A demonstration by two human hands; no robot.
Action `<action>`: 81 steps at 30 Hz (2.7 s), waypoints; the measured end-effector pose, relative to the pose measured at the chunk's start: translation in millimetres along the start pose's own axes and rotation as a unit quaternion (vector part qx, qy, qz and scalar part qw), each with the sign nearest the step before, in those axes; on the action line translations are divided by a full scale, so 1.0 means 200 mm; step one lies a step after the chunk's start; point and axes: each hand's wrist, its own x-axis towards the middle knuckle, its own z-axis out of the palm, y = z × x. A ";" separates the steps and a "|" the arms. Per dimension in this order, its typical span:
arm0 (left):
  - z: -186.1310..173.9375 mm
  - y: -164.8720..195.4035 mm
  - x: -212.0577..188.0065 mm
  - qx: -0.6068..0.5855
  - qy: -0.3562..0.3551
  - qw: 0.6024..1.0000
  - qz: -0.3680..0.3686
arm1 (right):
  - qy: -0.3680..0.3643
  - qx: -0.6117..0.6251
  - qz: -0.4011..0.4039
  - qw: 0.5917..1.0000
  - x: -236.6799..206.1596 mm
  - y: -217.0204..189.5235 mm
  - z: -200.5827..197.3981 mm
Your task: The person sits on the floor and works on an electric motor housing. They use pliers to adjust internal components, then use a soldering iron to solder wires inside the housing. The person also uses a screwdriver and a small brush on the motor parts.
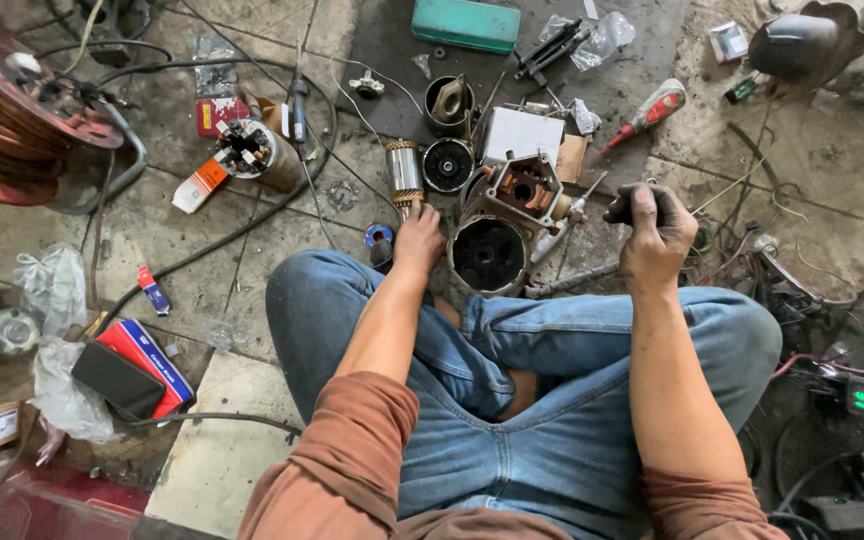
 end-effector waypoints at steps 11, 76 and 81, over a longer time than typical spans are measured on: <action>-0.27 -0.26 -0.13 -0.699 0.171 0.629 -0.296 | 0.022 0.033 -0.019 0.999 -0.03 0.00 -0.07; -0.97 0.37 -0.79 -0.701 0.127 0.698 -0.077 | -0.484 0.023 0.026 0.875 -0.35 -0.52 0.10; -1.02 0.41 -0.86 -0.670 0.132 0.726 -0.079 | -0.462 0.053 0.038 0.884 -0.38 -0.51 0.13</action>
